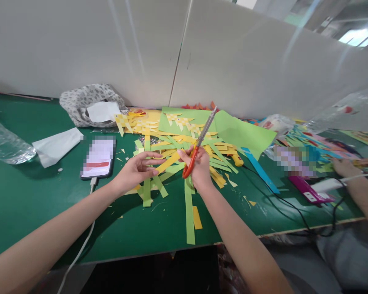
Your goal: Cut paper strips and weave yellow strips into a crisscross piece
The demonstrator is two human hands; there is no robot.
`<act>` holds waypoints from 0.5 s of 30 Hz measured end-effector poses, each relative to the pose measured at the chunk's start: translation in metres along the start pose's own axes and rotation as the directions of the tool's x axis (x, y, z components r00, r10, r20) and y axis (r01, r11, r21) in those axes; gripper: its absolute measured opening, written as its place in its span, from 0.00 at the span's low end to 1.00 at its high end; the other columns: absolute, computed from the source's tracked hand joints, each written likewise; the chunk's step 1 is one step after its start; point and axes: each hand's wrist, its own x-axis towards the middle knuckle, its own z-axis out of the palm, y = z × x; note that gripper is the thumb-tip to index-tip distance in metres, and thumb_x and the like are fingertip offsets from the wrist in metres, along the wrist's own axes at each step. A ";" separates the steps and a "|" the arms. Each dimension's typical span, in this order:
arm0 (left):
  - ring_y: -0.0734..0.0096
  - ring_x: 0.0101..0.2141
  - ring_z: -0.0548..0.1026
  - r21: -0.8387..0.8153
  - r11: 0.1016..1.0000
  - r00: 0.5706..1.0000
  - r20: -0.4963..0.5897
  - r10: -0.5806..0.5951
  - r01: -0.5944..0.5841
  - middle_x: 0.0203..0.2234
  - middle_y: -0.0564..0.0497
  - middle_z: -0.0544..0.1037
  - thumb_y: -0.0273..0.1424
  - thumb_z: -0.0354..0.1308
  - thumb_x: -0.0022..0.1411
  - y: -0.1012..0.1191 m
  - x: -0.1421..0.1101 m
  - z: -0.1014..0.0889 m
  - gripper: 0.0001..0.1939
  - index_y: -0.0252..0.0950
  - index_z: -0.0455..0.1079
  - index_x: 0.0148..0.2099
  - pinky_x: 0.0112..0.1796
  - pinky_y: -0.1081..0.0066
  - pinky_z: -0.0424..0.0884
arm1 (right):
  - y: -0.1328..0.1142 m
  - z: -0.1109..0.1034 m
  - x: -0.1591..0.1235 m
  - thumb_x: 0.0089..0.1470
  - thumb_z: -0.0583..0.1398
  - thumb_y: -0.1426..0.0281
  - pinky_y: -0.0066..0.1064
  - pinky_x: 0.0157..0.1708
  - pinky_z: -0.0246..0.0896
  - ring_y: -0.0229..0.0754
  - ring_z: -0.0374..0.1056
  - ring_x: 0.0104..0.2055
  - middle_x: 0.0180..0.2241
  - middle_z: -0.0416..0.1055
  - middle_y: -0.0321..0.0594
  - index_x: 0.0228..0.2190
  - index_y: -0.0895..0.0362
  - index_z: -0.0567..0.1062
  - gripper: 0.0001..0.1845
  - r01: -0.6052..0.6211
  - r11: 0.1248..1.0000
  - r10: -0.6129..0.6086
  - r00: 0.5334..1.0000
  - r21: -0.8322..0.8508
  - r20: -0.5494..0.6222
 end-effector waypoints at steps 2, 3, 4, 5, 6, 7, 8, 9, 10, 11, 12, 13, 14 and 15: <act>0.57 0.54 0.69 0.001 1.000 1.000 -0.001 0.005 -0.005 0.50 0.42 0.74 0.25 0.62 0.53 -0.001 0.000 0.000 0.17 0.36 0.66 0.45 0.45 0.65 0.73 | 0.001 0.000 0.001 0.34 0.70 0.64 0.33 0.29 0.68 0.35 0.67 0.26 0.24 0.63 0.28 0.26 0.54 0.64 0.21 0.004 1.000 -0.004 1.000 -0.008 -0.003; 0.58 0.54 0.69 -0.002 1.000 1.000 0.000 0.007 -0.007 0.50 0.42 0.74 0.25 0.62 0.53 -0.001 0.001 0.000 0.17 0.35 0.66 0.45 0.45 0.65 0.73 | 0.002 0.000 0.001 0.35 0.69 0.65 0.33 0.29 0.68 0.35 0.66 0.25 0.24 0.63 0.27 0.26 0.54 0.64 0.21 0.007 1.000 -0.007 1.000 -0.010 -0.002; 0.58 0.54 0.69 -0.007 1.000 1.000 0.000 0.008 -0.008 0.51 0.42 0.74 0.25 0.62 0.53 -0.002 0.001 0.000 0.17 0.35 0.66 0.45 0.45 0.65 0.73 | 0.003 -0.001 0.001 0.35 0.69 0.65 0.33 0.30 0.68 0.35 0.66 0.25 0.24 0.63 0.27 0.26 0.54 0.64 0.20 0.011 1.000 -0.011 1.000 -0.011 -0.001; 0.59 0.53 0.70 -0.012 1.000 1.000 0.000 0.009 -0.009 0.51 0.42 0.73 0.25 0.62 0.53 -0.002 0.001 0.000 0.17 0.36 0.66 0.45 0.45 0.66 0.73 | 0.003 -0.001 0.001 0.36 0.69 0.65 0.33 0.30 0.68 0.35 0.66 0.25 0.24 0.62 0.27 0.26 0.54 0.64 0.20 0.015 1.000 -0.015 1.000 -0.007 0.001; 0.59 0.53 0.70 -0.017 1.000 1.000 -0.001 0.008 -0.008 0.51 0.42 0.73 0.25 0.62 0.52 -0.002 0.001 0.000 0.17 0.36 0.66 0.45 0.45 0.66 0.73 | 0.003 -0.001 0.001 0.36 0.69 0.65 0.33 0.30 0.68 0.34 0.66 0.25 0.24 0.62 0.27 0.26 0.54 0.64 0.20 0.017 1.000 -0.017 1.000 -0.001 0.003; 0.60 0.53 0.71 -0.019 1.000 1.000 -0.003 0.004 -0.004 0.51 0.43 0.73 0.25 0.62 0.52 -0.002 0.001 0.000 0.17 0.36 0.67 0.45 0.45 0.67 0.73 | 0.003 -0.001 0.001 0.36 0.69 0.66 0.33 0.30 0.67 0.34 0.66 0.25 0.24 0.62 0.27 0.26 0.54 0.64 0.20 0.017 1.000 -0.017 1.000 0.007 0.005; 0.61 0.52 0.71 -0.018 1.000 1.000 -0.007 -0.003 0.003 0.51 0.43 0.74 0.25 0.62 0.52 -0.002 0.001 -0.001 0.17 0.36 0.67 0.45 0.44 0.67 0.73 | 0.003 -0.001 0.001 0.35 0.69 0.66 0.33 0.30 0.67 0.34 0.66 0.25 0.24 0.63 0.27 0.26 0.54 0.64 0.20 0.015 1.000 -0.015 1.000 0.015 0.009; 0.61 0.50 0.72 -0.013 1.000 1.000 -0.012 -0.013 0.013 0.50 0.43 0.74 0.25 0.63 0.52 -0.001 0.001 -0.001 0.17 0.36 0.67 0.45 0.44 0.67 0.73 | 0.002 -0.001 0.000 0.35 0.70 0.66 0.34 0.31 0.67 0.34 0.65 0.25 0.24 0.63 0.27 0.26 0.54 0.64 0.20 0.014 1.000 -0.015 1.000 0.025 0.012; 0.62 0.49 0.74 -0.006 1.000 0.999 -0.018 -0.029 0.029 0.49 0.43 0.75 0.25 0.63 0.51 -0.001 0.000 -0.001 0.17 0.36 0.67 0.45 0.43 0.68 0.73 | 0.001 -0.001 0.000 0.35 0.70 0.66 0.34 0.31 0.67 0.35 0.65 0.25 0.24 0.63 0.27 0.26 0.54 0.64 0.21 0.013 0.999 -0.014 1.000 0.033 0.020; 0.63 0.46 0.75 0.002 0.999 0.999 -0.026 -0.048 0.048 0.47 0.43 0.76 0.25 0.63 0.51 0.000 0.000 -0.001 0.18 0.35 0.68 0.45 0.42 0.68 0.73 | -0.001 -0.001 -0.001 0.34 0.70 0.66 0.34 0.31 0.67 0.35 0.65 0.25 0.24 0.63 0.28 0.26 0.54 0.64 0.21 0.012 0.999 -0.014 0.999 0.037 0.033; 0.64 0.44 0.76 0.013 0.998 0.997 -0.036 -0.069 0.069 0.45 0.44 0.77 0.26 0.63 0.51 0.001 0.000 -0.001 0.18 0.35 0.68 0.46 0.41 0.68 0.73 | -0.002 0.000 -0.002 0.34 0.70 0.65 0.34 0.31 0.66 0.36 0.65 0.25 0.24 0.63 0.28 0.26 0.54 0.64 0.21 0.012 0.999 -0.014 0.998 0.036 0.054; 0.65 0.41 0.77 0.026 0.995 0.995 -0.049 -0.090 0.092 0.43 0.45 0.78 0.26 0.64 0.51 0.001 0.000 -0.001 0.18 0.35 0.69 0.46 0.40 0.68 0.74 | -0.004 0.000 -0.002 0.34 0.70 0.65 0.34 0.31 0.66 0.36 0.65 0.25 0.23 0.63 0.28 0.26 0.54 0.63 0.21 0.015 0.999 -0.017 0.997 0.028 0.080; 0.66 0.39 0.78 0.042 0.993 0.992 -0.062 -0.111 0.114 0.42 0.45 0.79 0.28 0.64 0.50 0.001 0.000 -0.001 0.18 0.35 0.70 0.45 0.39 0.68 0.74 | -0.005 0.001 -0.003 0.34 0.70 0.65 0.34 0.31 0.66 0.36 0.65 0.25 0.23 0.63 0.28 0.25 0.53 0.63 0.21 0.020 1.000 -0.021 0.994 0.011 0.109; 0.66 0.38 0.78 0.059 0.989 0.989 -0.073 -0.128 0.133 0.40 0.46 0.79 0.29 0.65 0.50 0.001 0.000 -0.002 0.18 0.36 0.71 0.45 0.38 0.69 0.73 | -0.006 0.001 -0.004 0.34 0.70 0.65 0.34 0.31 0.65 0.36 0.65 0.25 0.23 0.63 0.28 0.25 0.53 0.63 0.22 0.025 1.000 -0.023 0.990 -0.012 0.139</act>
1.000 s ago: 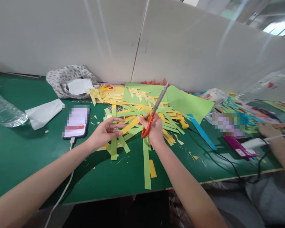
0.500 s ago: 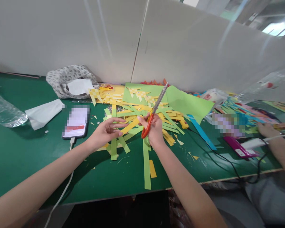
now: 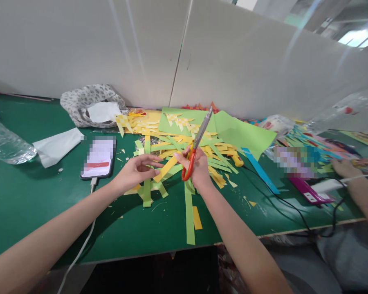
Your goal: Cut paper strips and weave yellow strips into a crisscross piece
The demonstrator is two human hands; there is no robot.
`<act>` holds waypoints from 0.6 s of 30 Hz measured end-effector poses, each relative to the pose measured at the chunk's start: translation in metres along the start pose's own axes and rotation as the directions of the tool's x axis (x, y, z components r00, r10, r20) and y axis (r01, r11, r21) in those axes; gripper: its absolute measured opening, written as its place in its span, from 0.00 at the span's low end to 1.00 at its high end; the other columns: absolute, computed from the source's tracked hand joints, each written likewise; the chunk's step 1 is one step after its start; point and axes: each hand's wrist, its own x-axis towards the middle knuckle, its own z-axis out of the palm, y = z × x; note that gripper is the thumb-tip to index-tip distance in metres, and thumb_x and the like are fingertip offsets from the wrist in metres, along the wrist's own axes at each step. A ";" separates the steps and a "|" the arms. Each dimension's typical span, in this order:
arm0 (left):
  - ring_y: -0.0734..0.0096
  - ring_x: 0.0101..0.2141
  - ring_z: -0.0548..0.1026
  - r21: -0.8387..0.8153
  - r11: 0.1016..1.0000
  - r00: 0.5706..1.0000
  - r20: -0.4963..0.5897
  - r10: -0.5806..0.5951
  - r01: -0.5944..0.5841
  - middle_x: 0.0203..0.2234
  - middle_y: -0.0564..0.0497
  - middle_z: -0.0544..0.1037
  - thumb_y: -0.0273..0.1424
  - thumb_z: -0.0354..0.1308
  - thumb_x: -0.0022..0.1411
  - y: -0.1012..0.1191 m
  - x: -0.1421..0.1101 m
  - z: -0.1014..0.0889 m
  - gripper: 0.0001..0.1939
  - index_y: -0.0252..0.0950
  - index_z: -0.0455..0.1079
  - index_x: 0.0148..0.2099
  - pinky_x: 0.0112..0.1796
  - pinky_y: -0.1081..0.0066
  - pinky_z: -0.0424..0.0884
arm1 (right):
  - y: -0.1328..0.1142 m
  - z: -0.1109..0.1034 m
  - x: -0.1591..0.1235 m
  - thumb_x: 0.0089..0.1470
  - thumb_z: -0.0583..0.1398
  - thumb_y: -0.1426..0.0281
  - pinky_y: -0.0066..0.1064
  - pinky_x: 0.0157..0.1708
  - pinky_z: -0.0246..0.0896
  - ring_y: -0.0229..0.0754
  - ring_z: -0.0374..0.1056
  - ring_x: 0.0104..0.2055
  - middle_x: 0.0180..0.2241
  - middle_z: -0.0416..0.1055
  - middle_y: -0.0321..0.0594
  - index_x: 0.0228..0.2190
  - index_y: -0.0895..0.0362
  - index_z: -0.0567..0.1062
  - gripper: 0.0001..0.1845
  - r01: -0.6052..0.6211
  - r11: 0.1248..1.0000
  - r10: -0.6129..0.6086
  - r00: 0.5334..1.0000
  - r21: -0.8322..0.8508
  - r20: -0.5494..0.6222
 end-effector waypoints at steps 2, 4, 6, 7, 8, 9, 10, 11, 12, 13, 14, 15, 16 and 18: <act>0.67 0.36 0.78 0.039 0.999 1.000 -0.005 -0.026 0.026 0.36 0.47 0.80 0.32 0.66 0.50 -0.002 0.000 0.000 0.16 0.36 0.73 0.43 0.36 0.70 0.73 | 0.000 0.002 -0.002 0.32 0.71 0.65 0.33 0.31 0.64 0.36 0.63 0.24 0.23 0.63 0.28 0.24 0.53 0.63 0.22 0.011 0.999 -0.009 0.998 -0.042 0.057; 0.70 0.31 0.77 0.079 0.996 0.999 0.006 -0.038 0.037 0.30 0.49 0.80 0.35 0.66 0.50 -0.005 0.001 0.000 0.13 0.37 0.75 0.38 0.31 0.72 0.71 | 0.003 0.003 -0.003 0.32 0.71 0.67 0.33 0.31 0.63 0.35 0.62 0.24 0.22 0.63 0.27 0.24 0.53 0.63 0.21 0.022 0.997 -0.013 0.993 -0.070 0.116; 0.74 0.24 0.73 0.110 0.993 0.999 0.015 -0.038 0.037 0.23 0.52 0.78 0.37 0.66 0.50 -0.008 0.002 0.000 0.10 0.37 0.77 0.34 0.27 0.74 0.69 | 0.006 0.005 -0.004 0.33 0.70 0.68 0.33 0.31 0.62 0.36 0.62 0.24 0.23 0.63 0.28 0.24 0.53 0.64 0.20 0.030 0.995 -0.015 0.987 -0.093 0.162; 0.76 0.22 0.71 0.119 0.992 0.999 0.015 -0.039 0.037 0.20 0.53 0.76 0.37 0.66 0.50 -0.009 0.003 0.001 0.09 0.37 0.77 0.32 0.25 0.75 0.68 | 0.007 0.005 -0.005 0.34 0.70 0.68 0.33 0.30 0.61 0.36 0.62 0.25 0.23 0.63 0.28 0.25 0.53 0.64 0.19 0.032 0.994 -0.013 0.984 -0.107 0.177; 0.77 0.20 0.69 0.123 0.992 0.999 0.014 -0.041 0.039 0.18 0.54 0.75 0.37 0.66 0.50 -0.009 0.003 0.001 0.08 0.38 0.77 0.31 0.24 0.75 0.67 | 0.008 0.005 -0.005 0.34 0.69 0.68 0.33 0.30 0.61 0.36 0.61 0.25 0.24 0.63 0.28 0.25 0.53 0.64 0.19 0.034 0.992 -0.011 0.983 -0.122 0.183; 0.78 0.20 0.69 0.123 0.991 0.999 0.013 -0.047 0.045 0.17 0.55 0.74 0.37 0.66 0.50 -0.009 0.003 0.001 0.08 0.38 0.77 0.30 0.24 0.76 0.67 | 0.008 0.005 -0.006 0.35 0.69 0.68 0.33 0.30 0.60 0.35 0.61 0.25 0.24 0.63 0.28 0.25 0.53 0.64 0.19 0.035 0.990 -0.010 0.983 -0.134 0.184; 0.78 0.20 0.69 0.120 0.991 0.998 0.011 -0.056 0.055 0.18 0.55 0.74 0.36 0.66 0.50 -0.009 0.003 0.002 0.08 0.38 0.77 0.30 0.24 0.76 0.67 | 0.009 0.005 -0.006 0.35 0.69 0.68 0.33 0.30 0.60 0.35 0.61 0.25 0.25 0.63 0.29 0.25 0.53 0.64 0.19 0.038 0.989 -0.011 0.983 -0.143 0.184; 0.78 0.20 0.69 0.119 0.991 0.998 0.008 -0.069 0.067 0.18 0.54 0.75 0.36 0.66 0.49 -0.008 0.003 0.002 0.07 0.38 0.77 0.30 0.25 0.76 0.68 | 0.009 0.005 -0.006 0.35 0.69 0.68 0.33 0.30 0.60 0.35 0.60 0.25 0.25 0.62 0.29 0.25 0.53 0.64 0.19 0.039 0.988 -0.012 0.983 -0.149 0.181; 0.78 0.20 0.70 0.119 0.990 0.997 0.005 -0.082 0.081 0.19 0.54 0.76 0.36 0.66 0.49 -0.008 0.003 0.003 0.07 0.38 0.77 0.30 0.25 0.76 0.68 | 0.008 0.005 -0.006 0.35 0.69 0.68 0.33 0.30 0.60 0.35 0.60 0.25 0.25 0.62 0.29 0.25 0.53 0.63 0.19 0.039 0.987 -0.011 0.984 -0.154 0.178; 0.79 0.21 0.70 0.121 0.988 0.995 0.000 -0.095 0.094 0.19 0.54 0.76 0.35 0.66 0.48 -0.007 0.002 0.003 0.07 0.37 0.77 0.30 0.26 0.77 0.69 | 0.008 0.005 -0.005 0.35 0.69 0.68 0.33 0.30 0.60 0.35 0.60 0.25 0.25 0.62 0.29 0.25 0.53 0.63 0.19 0.039 0.987 -0.011 0.984 -0.157 0.176; 0.79 0.21 0.70 0.123 0.987 0.994 -0.006 -0.105 0.105 0.20 0.54 0.76 0.35 0.66 0.48 -0.007 0.002 0.004 0.07 0.37 0.77 0.30 0.26 0.77 0.69 | 0.008 0.005 -0.005 0.35 0.68 0.68 0.33 0.30 0.60 0.35 0.60 0.25 0.25 0.62 0.29 0.25 0.53 0.63 0.19 0.039 0.986 -0.011 0.985 -0.161 0.173; 0.79 0.21 0.71 0.124 0.986 0.994 -0.011 -0.113 0.113 0.20 0.53 0.77 0.35 0.66 0.48 -0.006 0.002 0.004 0.07 0.37 0.77 0.30 0.25 0.77 0.69 | 0.009 0.005 -0.005 0.35 0.68 0.68 0.33 0.30 0.60 0.35 0.60 0.25 0.25 0.62 0.29 0.25 0.53 0.63 0.19 0.040 0.986 -0.011 0.985 -0.165 0.171; 0.79 0.21 0.71 0.124 0.985 0.993 -0.016 -0.116 0.117 0.20 0.53 0.77 0.35 0.66 0.47 -0.007 0.002 0.004 0.07 0.38 0.77 0.30 0.25 0.78 0.69 | 0.009 0.004 -0.005 0.35 0.68 0.68 0.33 0.31 0.60 0.35 0.60 0.25 0.25 0.62 0.29 0.25 0.53 0.63 0.19 0.042 0.985 -0.013 0.986 -0.168 0.169; 0.78 0.21 0.71 0.121 0.986 0.993 -0.017 -0.114 0.115 0.21 0.53 0.77 0.35 0.66 0.47 -0.008 0.002 0.004 0.07 0.38 0.78 0.30 0.25 0.78 0.69 | 0.010 0.004 -0.004 0.35 0.68 0.68 0.33 0.31 0.61 0.35 0.60 0.25 0.25 0.62 0.29 0.26 0.53 0.63 0.19 0.047 0.984 -0.018 0.986 -0.173 0.166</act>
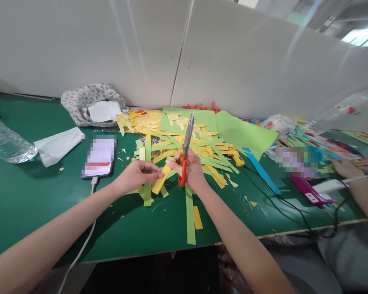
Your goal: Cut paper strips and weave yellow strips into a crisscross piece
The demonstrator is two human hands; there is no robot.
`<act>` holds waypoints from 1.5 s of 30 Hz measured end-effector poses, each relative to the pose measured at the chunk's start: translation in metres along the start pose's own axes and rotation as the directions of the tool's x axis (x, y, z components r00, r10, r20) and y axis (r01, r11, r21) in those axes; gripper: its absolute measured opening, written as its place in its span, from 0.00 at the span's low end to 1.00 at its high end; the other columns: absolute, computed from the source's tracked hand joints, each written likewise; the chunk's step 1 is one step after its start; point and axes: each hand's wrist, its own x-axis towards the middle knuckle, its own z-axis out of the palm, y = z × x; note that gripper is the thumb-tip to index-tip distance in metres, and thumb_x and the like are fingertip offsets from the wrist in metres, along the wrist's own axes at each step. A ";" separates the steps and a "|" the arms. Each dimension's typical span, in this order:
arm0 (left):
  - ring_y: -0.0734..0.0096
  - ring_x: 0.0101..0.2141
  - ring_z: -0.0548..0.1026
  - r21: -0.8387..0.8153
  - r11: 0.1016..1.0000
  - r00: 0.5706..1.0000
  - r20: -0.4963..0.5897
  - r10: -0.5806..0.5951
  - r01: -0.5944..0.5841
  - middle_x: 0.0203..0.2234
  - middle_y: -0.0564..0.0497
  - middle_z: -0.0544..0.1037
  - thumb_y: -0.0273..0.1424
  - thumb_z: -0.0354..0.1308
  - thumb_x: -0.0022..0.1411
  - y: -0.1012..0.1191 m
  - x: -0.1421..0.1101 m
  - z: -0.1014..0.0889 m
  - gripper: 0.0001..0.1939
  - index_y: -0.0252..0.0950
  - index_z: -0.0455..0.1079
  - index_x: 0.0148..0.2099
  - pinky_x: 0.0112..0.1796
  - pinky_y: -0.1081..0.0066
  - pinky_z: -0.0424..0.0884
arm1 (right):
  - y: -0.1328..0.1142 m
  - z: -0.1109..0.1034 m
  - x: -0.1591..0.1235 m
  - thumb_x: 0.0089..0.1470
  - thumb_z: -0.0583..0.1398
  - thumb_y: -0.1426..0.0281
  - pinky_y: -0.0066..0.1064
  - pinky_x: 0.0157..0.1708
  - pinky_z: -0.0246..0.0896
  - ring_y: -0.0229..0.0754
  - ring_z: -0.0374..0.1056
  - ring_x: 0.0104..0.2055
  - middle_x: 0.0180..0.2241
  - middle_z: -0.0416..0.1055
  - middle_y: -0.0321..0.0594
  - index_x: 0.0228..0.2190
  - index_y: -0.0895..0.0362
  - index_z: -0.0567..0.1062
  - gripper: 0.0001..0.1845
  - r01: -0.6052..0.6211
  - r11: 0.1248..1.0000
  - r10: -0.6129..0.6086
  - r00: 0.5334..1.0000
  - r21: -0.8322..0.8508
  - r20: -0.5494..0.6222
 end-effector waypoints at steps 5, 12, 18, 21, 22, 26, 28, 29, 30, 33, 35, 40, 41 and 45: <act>0.78 0.21 0.72 -0.024 0.999 0.999 0.022 0.031 -0.031 0.21 0.52 0.77 0.36 0.66 0.47 -0.004 0.002 -0.001 0.07 0.39 0.78 0.30 0.25 0.78 0.70 | 0.000 0.001 0.000 0.36 0.68 0.67 0.33 0.31 0.62 0.36 0.61 0.26 0.24 0.62 0.29 0.26 0.53 0.63 0.19 -0.004 1.000 0.003 1.000 -0.006 -0.015; 0.75 0.20 0.74 -0.103 0.994 0.999 0.036 0.028 -0.024 0.21 0.50 0.78 0.33 0.67 0.45 -0.003 0.001 0.001 0.06 0.38 0.78 0.29 0.23 0.77 0.72 | 0.002 0.002 0.001 0.36 0.67 0.66 0.33 0.30 0.62 0.36 0.62 0.25 0.24 0.62 0.29 0.26 0.53 0.63 0.18 0.007 1.000 -0.007 1.000 -0.018 -0.027; 0.77 0.19 0.73 -0.184 0.983 0.994 0.102 0.027 -0.007 0.20 0.51 0.78 0.29 0.67 0.44 -0.003 0.001 0.003 0.05 0.37 0.77 0.28 0.23 0.78 0.71 | 0.003 0.002 0.001 0.35 0.68 0.67 0.34 0.32 0.64 0.36 0.64 0.26 0.25 0.64 0.30 0.25 0.53 0.62 0.20 0.011 0.999 -0.008 0.997 0.039 -0.071; 0.76 0.20 0.73 -0.213 0.977 0.999 0.025 0.030 -0.024 0.20 0.50 0.78 0.29 0.68 0.44 -0.003 0.002 0.002 0.05 0.37 0.76 0.27 0.24 0.77 0.72 | 0.003 0.002 0.000 0.38 0.67 0.66 0.35 0.33 0.66 0.37 0.67 0.27 0.26 0.68 0.31 0.27 0.53 0.62 0.18 0.037 0.996 -0.031 0.997 0.084 -0.077; 0.76 0.21 0.74 -0.229 0.973 1.000 -0.012 0.029 -0.031 0.21 0.50 0.78 0.30 0.68 0.44 -0.003 0.002 0.001 0.05 0.37 0.76 0.27 0.26 0.77 0.73 | 0.004 0.002 0.000 0.40 0.67 0.66 0.35 0.34 0.66 0.37 0.68 0.27 0.27 0.69 0.32 0.28 0.52 0.62 0.18 0.044 0.996 -0.038 0.997 0.081 -0.073; 0.76 0.25 0.75 -0.324 0.943 0.987 -0.157 0.020 -0.071 0.25 0.51 0.79 0.33 0.69 0.45 -0.006 0.005 -0.001 0.07 0.38 0.76 0.29 0.31 0.76 0.74 | 0.004 0.003 -0.004 0.40 0.67 0.67 0.35 0.34 0.66 0.38 0.67 0.27 0.26 0.70 0.32 0.27 0.52 0.63 0.16 0.041 0.999 -0.041 0.999 -0.011 -0.008; 0.77 0.27 0.75 -0.360 0.928 0.979 -0.204 0.017 -0.091 0.26 0.52 0.78 0.33 0.70 0.44 -0.007 0.006 -0.002 0.08 0.38 0.76 0.29 0.32 0.76 0.74 | 0.004 0.005 -0.006 0.40 0.67 0.68 0.34 0.32 0.66 0.38 0.66 0.26 0.26 0.70 0.32 0.27 0.52 0.63 0.16 0.023 0.998 -0.020 0.998 -0.054 0.056; 0.77 0.27 0.75 -0.370 0.924 0.977 -0.214 0.017 -0.097 0.25 0.53 0.78 0.33 0.70 0.44 -0.007 0.006 -0.002 0.09 0.38 0.75 0.29 0.33 0.76 0.74 | 0.004 0.006 -0.008 0.40 0.67 0.68 0.33 0.31 0.65 0.38 0.66 0.26 0.26 0.70 0.33 0.27 0.52 0.63 0.16 0.015 0.997 -0.009 0.996 -0.070 0.086; 0.77 0.27 0.75 -0.377 0.921 0.977 -0.214 0.017 -0.098 0.25 0.53 0.78 0.33 0.70 0.44 -0.007 0.006 -0.001 0.09 0.38 0.75 0.29 0.33 0.77 0.74 | 0.004 0.008 -0.009 0.40 0.67 0.68 0.33 0.30 0.65 0.38 0.66 0.26 0.26 0.70 0.33 0.27 0.53 0.63 0.16 0.009 0.997 0.000 0.994 -0.082 0.109; 0.77 0.27 0.75 -0.392 0.916 0.980 -0.199 0.002 -0.081 0.25 0.53 0.78 0.33 0.70 0.44 -0.006 0.006 0.000 0.10 0.37 0.74 0.30 0.32 0.76 0.74 | 0.004 0.010 -0.011 0.40 0.66 0.69 0.31 0.29 0.64 0.38 0.66 0.26 0.26 0.70 0.33 0.27 0.53 0.63 0.15 0.002 0.997 0.009 0.990 -0.081 0.140; 0.76 0.28 0.76 -0.407 0.912 0.983 -0.181 -0.024 -0.053 0.27 0.53 0.78 0.32 0.70 0.43 -0.004 0.006 0.001 0.11 0.36 0.74 0.31 0.33 0.75 0.74 | 0.005 0.010 -0.010 0.40 0.66 0.70 0.30 0.29 0.63 0.37 0.65 0.26 0.25 0.69 0.32 0.28 0.53 0.63 0.15 0.003 0.999 0.004 0.990 -0.049 0.139; 0.75 0.29 0.76 -0.394 0.919 0.995 -0.099 -0.024 -0.017 0.28 0.52 0.79 0.31 0.69 0.44 -0.005 0.006 0.000 0.10 0.36 0.75 0.32 0.35 0.74 0.74 | 0.005 0.009 -0.008 0.38 0.66 0.69 0.30 0.28 0.62 0.37 0.64 0.25 0.26 0.70 0.33 0.28 0.53 0.64 0.16 -0.010 0.999 0.014 0.993 -0.040 0.120; 0.75 0.29 0.76 -0.387 0.921 0.995 -0.097 -0.004 -0.034 0.27 0.52 0.78 0.31 0.69 0.45 -0.006 0.006 0.000 0.09 0.36 0.75 0.31 0.35 0.74 0.74 | 0.005 0.008 -0.008 0.39 0.66 0.69 0.30 0.28 0.62 0.37 0.65 0.26 0.26 0.70 0.33 0.28 0.53 0.64 0.16 -0.012 0.999 0.017 0.993 -0.045 0.119; 0.75 0.28 0.76 -0.378 0.918 0.985 -0.162 0.059 -0.118 0.26 0.52 0.78 0.32 0.68 0.47 -0.007 0.006 -0.001 0.07 0.36 0.74 0.29 0.33 0.74 0.74 | 0.001 0.007 -0.010 0.41 0.65 0.64 0.31 0.28 0.62 0.37 0.65 0.26 0.28 0.71 0.34 0.29 0.53 0.64 0.16 0.003 0.991 0.007 0.997 -0.137 0.078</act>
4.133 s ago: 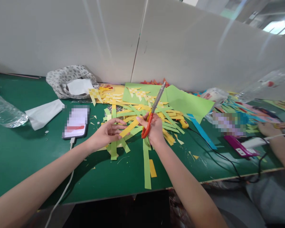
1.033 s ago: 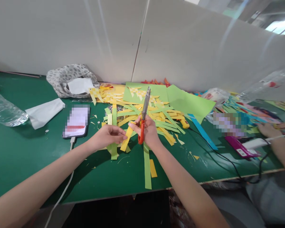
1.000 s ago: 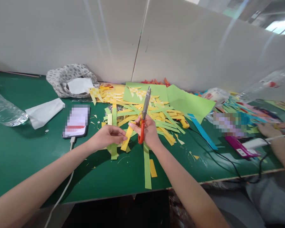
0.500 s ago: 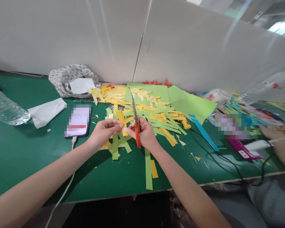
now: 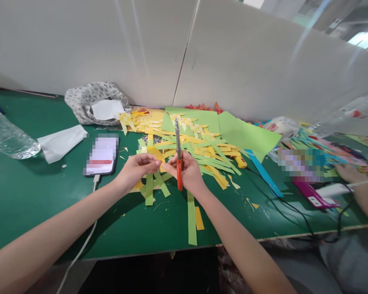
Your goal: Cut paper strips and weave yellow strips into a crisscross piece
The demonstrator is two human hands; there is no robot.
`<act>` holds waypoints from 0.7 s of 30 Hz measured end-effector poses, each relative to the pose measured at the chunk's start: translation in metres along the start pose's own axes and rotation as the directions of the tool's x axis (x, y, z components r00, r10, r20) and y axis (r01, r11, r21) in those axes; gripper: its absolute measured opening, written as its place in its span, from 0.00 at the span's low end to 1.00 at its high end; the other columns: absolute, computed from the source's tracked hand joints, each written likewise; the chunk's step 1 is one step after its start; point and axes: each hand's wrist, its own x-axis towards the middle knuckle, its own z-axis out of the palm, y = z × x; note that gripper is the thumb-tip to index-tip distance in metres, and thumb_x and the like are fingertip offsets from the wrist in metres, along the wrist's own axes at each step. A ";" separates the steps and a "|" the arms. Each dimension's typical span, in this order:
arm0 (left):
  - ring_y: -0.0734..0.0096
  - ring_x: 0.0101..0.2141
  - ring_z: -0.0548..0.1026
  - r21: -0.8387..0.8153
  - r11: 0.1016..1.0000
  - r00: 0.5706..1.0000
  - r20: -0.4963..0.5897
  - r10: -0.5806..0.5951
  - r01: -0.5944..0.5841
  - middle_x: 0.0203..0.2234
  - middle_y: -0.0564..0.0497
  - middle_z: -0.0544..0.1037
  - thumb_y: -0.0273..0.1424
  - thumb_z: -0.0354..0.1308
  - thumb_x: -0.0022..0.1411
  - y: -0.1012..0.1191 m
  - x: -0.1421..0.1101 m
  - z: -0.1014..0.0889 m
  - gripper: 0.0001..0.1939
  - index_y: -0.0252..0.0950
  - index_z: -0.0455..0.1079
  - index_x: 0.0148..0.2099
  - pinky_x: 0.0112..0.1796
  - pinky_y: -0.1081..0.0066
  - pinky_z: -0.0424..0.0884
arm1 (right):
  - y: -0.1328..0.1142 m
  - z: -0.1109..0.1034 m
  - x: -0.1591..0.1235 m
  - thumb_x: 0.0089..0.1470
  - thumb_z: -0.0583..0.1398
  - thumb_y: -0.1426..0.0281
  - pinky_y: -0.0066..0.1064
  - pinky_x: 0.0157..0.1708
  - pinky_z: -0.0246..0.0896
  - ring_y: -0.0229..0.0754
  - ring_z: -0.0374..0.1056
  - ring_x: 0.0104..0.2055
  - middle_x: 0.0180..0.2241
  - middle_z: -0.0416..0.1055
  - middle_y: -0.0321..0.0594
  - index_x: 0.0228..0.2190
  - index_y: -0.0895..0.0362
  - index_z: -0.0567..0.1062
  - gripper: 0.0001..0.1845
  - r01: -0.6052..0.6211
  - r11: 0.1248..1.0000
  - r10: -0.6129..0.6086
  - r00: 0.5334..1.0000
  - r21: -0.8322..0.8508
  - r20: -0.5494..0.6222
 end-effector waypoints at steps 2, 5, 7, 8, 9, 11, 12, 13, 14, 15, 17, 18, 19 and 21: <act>0.75 0.28 0.76 -0.017 0.999 0.998 -0.050 0.028 -0.029 0.26 0.51 0.78 0.32 0.68 0.48 0.001 0.000 -0.001 0.07 0.37 0.74 0.29 0.31 0.75 0.74 | -0.003 -0.002 -0.001 0.41 0.66 0.62 0.30 0.26 0.60 0.37 0.64 0.26 0.29 0.70 0.35 0.30 0.53 0.64 0.17 0.006 0.994 -0.011 0.999 -0.110 -0.041; 0.76 0.28 0.75 -0.072 0.995 0.992 -0.112 0.058 -0.066 0.27 0.52 0.78 0.33 0.68 0.48 0.004 0.000 -0.001 0.09 0.36 0.73 0.30 0.32 0.76 0.74 | -0.007 -0.005 -0.001 0.41 0.65 0.58 0.30 0.24 0.56 0.38 0.62 0.26 0.29 0.67 0.35 0.34 0.53 0.64 0.21 0.008 0.951 -0.029 0.998 -0.310 -0.063; 0.77 0.29 0.75 -0.113 0.989 0.988 -0.130 0.083 -0.098 0.27 0.53 0.77 0.34 0.69 0.48 0.007 0.000 -0.001 0.10 0.35 0.72 0.30 0.33 0.77 0.74 | -0.007 -0.006 0.000 0.43 0.63 0.55 0.31 0.24 0.54 0.39 0.62 0.28 0.29 0.65 0.36 0.35 0.53 0.64 0.22 0.013 0.901 -0.038 0.998 -0.434 -0.049; 0.77 0.30 0.75 -0.132 0.985 0.986 -0.142 0.093 -0.112 0.27 0.53 0.77 0.34 0.69 0.48 0.008 -0.001 -0.001 0.11 0.35 0.72 0.30 0.34 0.77 0.74 | -0.007 -0.007 0.000 0.44 0.63 0.54 0.31 0.24 0.53 0.41 0.62 0.29 0.30 0.65 0.38 0.35 0.53 0.63 0.22 0.019 0.872 -0.044 0.998 -0.488 -0.041; 0.78 0.30 0.75 -0.150 0.981 0.982 -0.160 0.099 -0.123 0.26 0.54 0.76 0.33 0.69 0.48 0.009 -0.001 -0.001 0.11 0.35 0.72 0.30 0.34 0.77 0.74 | -0.007 -0.007 0.000 0.44 0.62 0.53 0.32 0.25 0.53 0.42 0.63 0.30 0.31 0.65 0.39 0.35 0.54 0.63 0.23 0.028 0.844 -0.054 0.998 -0.535 -0.033; 0.78 0.30 0.75 -0.177 0.974 0.973 -0.205 0.106 -0.143 0.26 0.55 0.75 0.32 0.69 0.47 0.011 -0.001 -0.001 0.10 0.35 0.72 0.30 0.34 0.78 0.73 | -0.006 -0.008 0.001 0.43 0.62 0.52 0.32 0.25 0.52 0.44 0.64 0.32 0.33 0.66 0.42 0.35 0.54 0.63 0.24 0.061 0.793 -0.076 0.997 -0.607 0.000; 0.79 0.30 0.74 -0.186 0.970 0.967 -0.227 0.113 -0.157 0.26 0.55 0.75 0.32 0.69 0.47 0.011 0.000 -0.001 0.10 0.35 0.72 0.30 0.34 0.78 0.73 | -0.006 -0.008 0.001 0.43 0.62 0.51 0.33 0.25 0.52 0.45 0.64 0.33 0.34 0.66 0.43 0.35 0.55 0.63 0.25 0.079 0.771 -0.084 0.996 -0.632 0.022; 0.79 0.30 0.74 -0.192 0.966 0.961 -0.246 0.124 -0.174 0.26 0.55 0.75 0.32 0.69 0.48 0.010 0.000 -0.002 0.10 0.35 0.72 0.31 0.34 0.78 0.73 | -0.005 -0.009 0.001 0.43 0.61 0.50 0.33 0.25 0.52 0.46 0.64 0.34 0.34 0.66 0.43 0.36 0.55 0.63 0.25 0.096 0.751 -0.090 0.995 -0.653 0.043; 0.79 0.30 0.74 -0.197 0.961 0.955 -0.262 0.138 -0.193 0.27 0.55 0.76 0.31 0.69 0.48 0.010 0.001 -0.002 0.10 0.35 0.72 0.31 0.34 0.78 0.73 | -0.005 -0.009 0.001 0.43 0.61 0.50 0.33 0.25 0.52 0.47 0.65 0.34 0.35 0.66 0.44 0.36 0.55 0.63 0.26 0.111 0.735 -0.091 0.994 -0.669 0.064; 0.78 0.30 0.75 -0.201 0.956 0.949 -0.274 0.154 -0.213 0.27 0.55 0.76 0.31 0.68 0.48 0.009 0.001 -0.003 0.09 0.35 0.72 0.31 0.34 0.78 0.73 | -0.004 -0.009 0.001 0.43 0.61 0.50 0.33 0.25 0.52 0.48 0.65 0.34 0.35 0.67 0.44 0.36 0.55 0.64 0.26 0.121 0.722 -0.090 0.993 -0.681 0.081; 0.77 0.31 0.75 -0.205 0.948 0.939 -0.293 0.179 -0.244 0.27 0.54 0.76 0.30 0.68 0.48 0.008 0.003 -0.003 0.09 0.35 0.71 0.31 0.34 0.77 0.74 | -0.003 -0.009 0.001 0.43 0.61 0.49 0.34 0.25 0.52 0.48 0.65 0.34 0.34 0.67 0.45 0.37 0.56 0.65 0.27 0.133 0.711 -0.084 0.991 -0.690 0.105; 0.77 0.31 0.75 -0.207 0.945 0.935 -0.302 0.184 -0.253 0.27 0.54 0.76 0.29 0.68 0.48 0.008 0.003 -0.003 0.09 0.35 0.71 0.30 0.34 0.77 0.74 | -0.003 -0.009 0.001 0.43 0.61 0.49 0.34 0.25 0.53 0.48 0.65 0.34 0.35 0.68 0.45 0.37 0.56 0.65 0.27 0.136 0.712 -0.079 0.990 -0.689 0.114; 0.76 0.31 0.75 -0.207 0.944 0.933 -0.309 0.186 -0.257 0.28 0.54 0.76 0.29 0.68 0.48 0.008 0.003 -0.004 0.09 0.36 0.71 0.30 0.34 0.76 0.74 | -0.003 -0.009 0.001 0.43 0.61 0.49 0.34 0.25 0.53 0.48 0.65 0.34 0.35 0.68 0.45 0.37 0.56 0.65 0.27 0.135 0.715 -0.073 0.990 -0.686 0.120; 0.76 0.32 0.75 -0.206 0.944 0.932 -0.313 0.185 -0.256 0.28 0.54 0.77 0.29 0.68 0.48 0.008 0.003 -0.004 0.09 0.36 0.71 0.30 0.34 0.76 0.74 | -0.003 -0.009 0.001 0.43 0.61 0.50 0.34 0.25 0.53 0.48 0.65 0.34 0.35 0.68 0.45 0.38 0.56 0.65 0.27 0.127 0.723 -0.059 0.991 -0.679 0.123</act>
